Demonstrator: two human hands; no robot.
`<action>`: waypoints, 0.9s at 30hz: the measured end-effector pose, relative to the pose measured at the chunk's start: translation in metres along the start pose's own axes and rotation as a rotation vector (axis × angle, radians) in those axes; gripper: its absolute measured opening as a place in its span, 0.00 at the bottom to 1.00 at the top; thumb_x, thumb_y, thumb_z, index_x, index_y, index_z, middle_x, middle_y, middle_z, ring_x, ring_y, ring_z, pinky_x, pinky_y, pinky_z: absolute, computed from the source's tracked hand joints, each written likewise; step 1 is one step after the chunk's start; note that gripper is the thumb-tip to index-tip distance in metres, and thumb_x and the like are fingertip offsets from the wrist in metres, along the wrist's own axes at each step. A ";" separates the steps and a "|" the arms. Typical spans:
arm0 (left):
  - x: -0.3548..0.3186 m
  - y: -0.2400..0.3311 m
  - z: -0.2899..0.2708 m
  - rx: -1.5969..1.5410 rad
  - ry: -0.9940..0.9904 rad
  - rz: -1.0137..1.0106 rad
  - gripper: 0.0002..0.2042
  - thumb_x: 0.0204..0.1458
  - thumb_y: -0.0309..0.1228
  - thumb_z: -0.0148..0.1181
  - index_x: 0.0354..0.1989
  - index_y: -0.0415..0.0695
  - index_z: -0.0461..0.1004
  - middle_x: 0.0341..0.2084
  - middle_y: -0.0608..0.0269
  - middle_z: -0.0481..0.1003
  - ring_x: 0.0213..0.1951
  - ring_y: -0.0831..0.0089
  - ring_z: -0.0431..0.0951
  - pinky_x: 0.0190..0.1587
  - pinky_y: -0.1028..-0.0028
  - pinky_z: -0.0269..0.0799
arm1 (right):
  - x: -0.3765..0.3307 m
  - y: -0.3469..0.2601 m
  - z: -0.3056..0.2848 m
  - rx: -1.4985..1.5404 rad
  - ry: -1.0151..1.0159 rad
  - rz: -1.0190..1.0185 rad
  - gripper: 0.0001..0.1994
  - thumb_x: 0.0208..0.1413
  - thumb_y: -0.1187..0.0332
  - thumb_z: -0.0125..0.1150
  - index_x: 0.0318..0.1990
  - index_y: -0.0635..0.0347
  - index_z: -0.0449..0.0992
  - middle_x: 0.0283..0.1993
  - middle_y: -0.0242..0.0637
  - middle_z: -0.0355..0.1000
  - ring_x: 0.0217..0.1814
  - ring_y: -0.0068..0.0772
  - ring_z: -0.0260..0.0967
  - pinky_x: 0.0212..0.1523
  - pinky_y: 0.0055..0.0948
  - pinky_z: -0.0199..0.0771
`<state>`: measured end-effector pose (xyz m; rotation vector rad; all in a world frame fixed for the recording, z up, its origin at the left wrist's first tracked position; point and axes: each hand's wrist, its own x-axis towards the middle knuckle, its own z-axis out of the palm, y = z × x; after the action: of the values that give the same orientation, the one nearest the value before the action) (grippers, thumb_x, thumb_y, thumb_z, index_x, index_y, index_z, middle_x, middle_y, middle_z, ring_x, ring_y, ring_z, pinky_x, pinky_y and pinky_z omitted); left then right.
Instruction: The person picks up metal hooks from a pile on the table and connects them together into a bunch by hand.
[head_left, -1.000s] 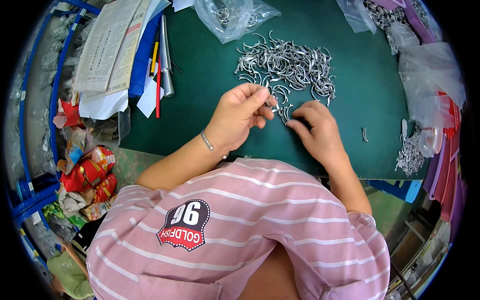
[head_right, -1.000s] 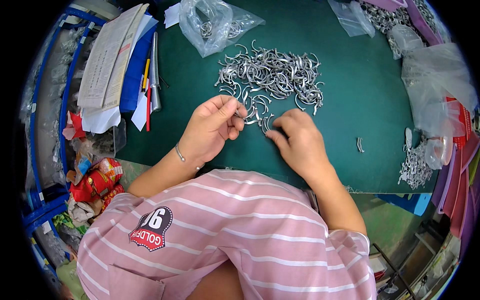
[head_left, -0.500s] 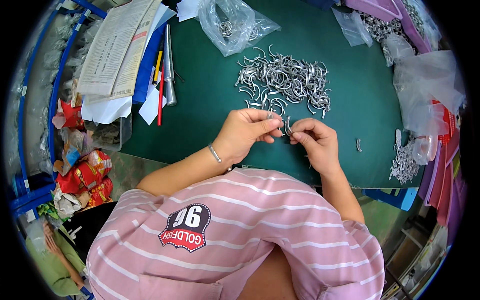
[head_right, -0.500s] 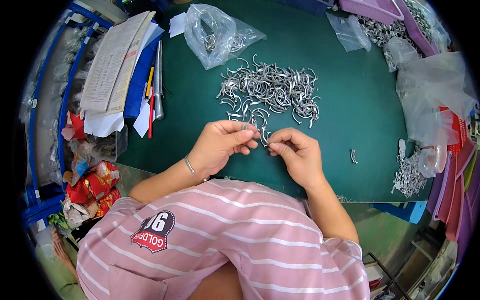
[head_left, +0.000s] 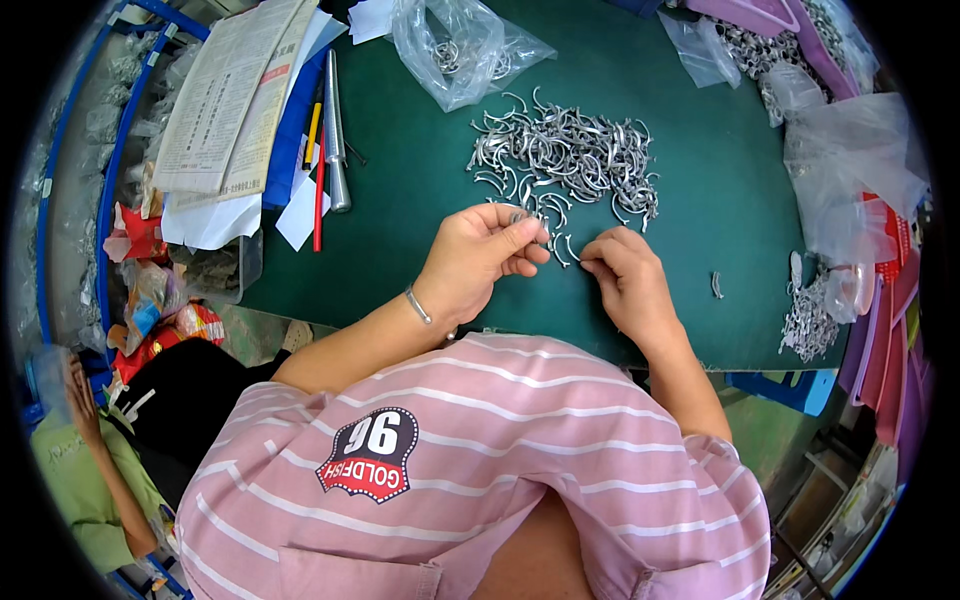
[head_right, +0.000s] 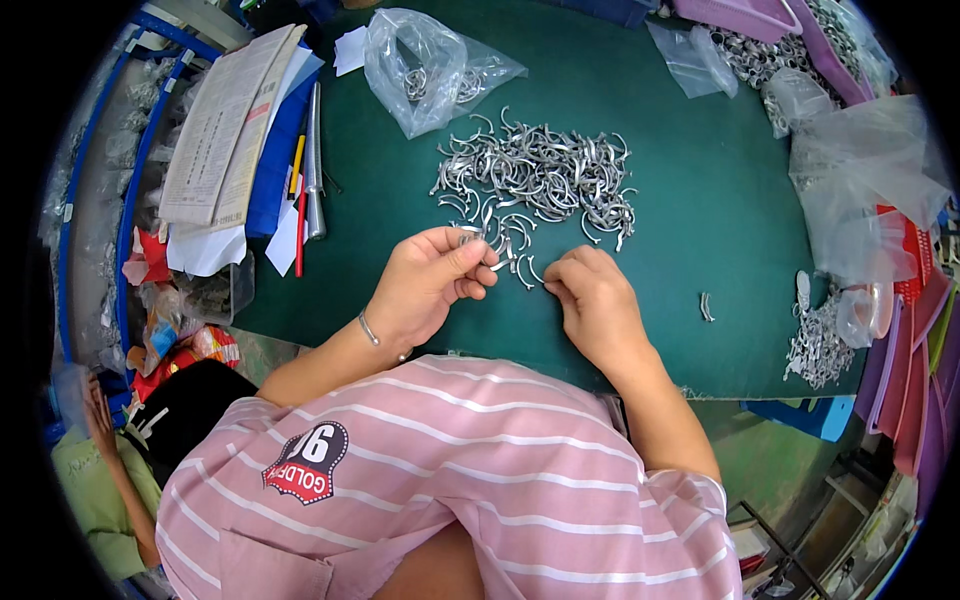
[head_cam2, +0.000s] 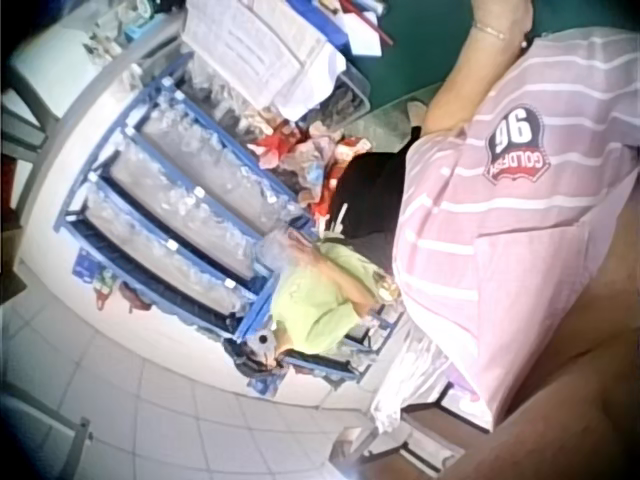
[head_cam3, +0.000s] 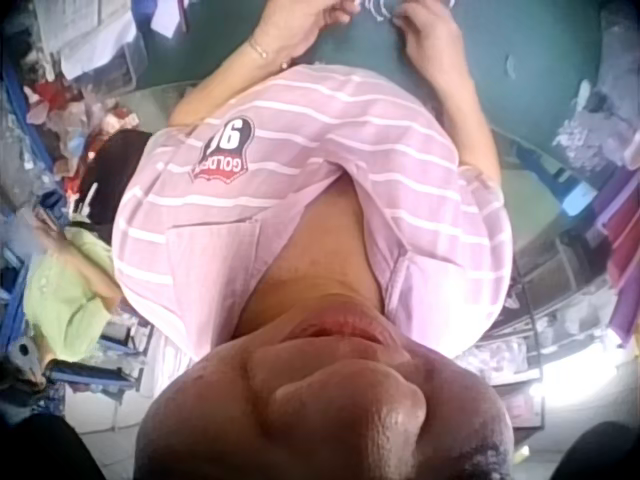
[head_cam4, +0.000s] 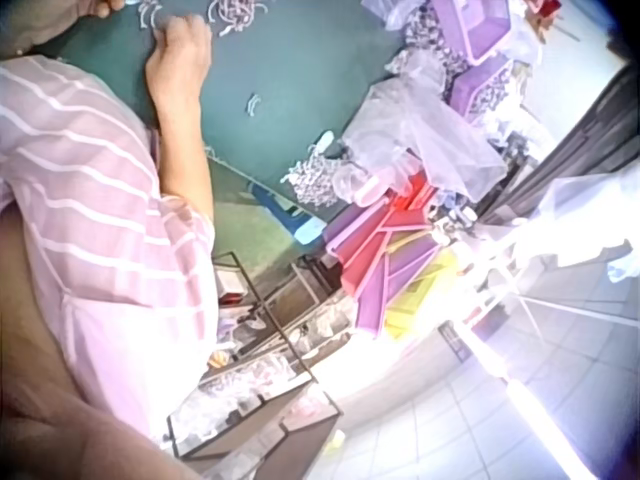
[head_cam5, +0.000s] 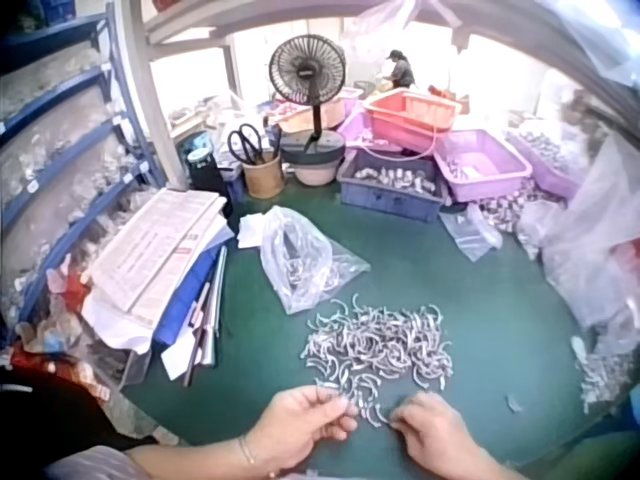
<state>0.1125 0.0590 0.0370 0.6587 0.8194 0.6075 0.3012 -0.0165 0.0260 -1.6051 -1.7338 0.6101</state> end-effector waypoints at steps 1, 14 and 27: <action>-0.001 -0.001 0.000 0.015 0.010 0.008 0.05 0.51 0.25 0.56 0.32 0.36 0.71 0.30 0.59 0.74 0.30 0.76 0.76 0.29 0.82 0.72 | 0.000 0.002 0.001 0.091 0.011 0.034 0.05 0.42 0.81 0.59 0.28 0.64 0.73 0.29 0.38 0.69 0.32 0.38 0.67 0.33 0.29 0.68; -0.001 -0.002 -0.006 0.003 -0.033 0.089 0.05 0.51 0.24 0.56 0.33 0.36 0.71 0.30 0.59 0.75 0.28 0.77 0.75 0.29 0.81 0.71 | 0.007 -0.013 0.008 0.097 0.199 -0.043 0.08 0.43 0.84 0.56 0.31 0.63 0.73 0.31 0.41 0.71 0.32 0.38 0.69 0.32 0.28 0.70; -0.005 -0.001 -0.017 -0.059 0.036 0.137 0.05 0.50 0.23 0.57 0.34 0.37 0.71 0.26 0.62 0.74 0.26 0.78 0.74 0.29 0.79 0.73 | 0.021 -0.028 0.024 -0.326 -0.034 -0.216 0.03 0.38 0.76 0.56 0.24 0.60 0.70 0.29 0.38 0.64 0.32 0.42 0.62 0.31 0.37 0.64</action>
<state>0.0968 0.0599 0.0297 0.6549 0.7913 0.7665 0.2643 0.0038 0.0348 -1.5944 -2.0813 0.2608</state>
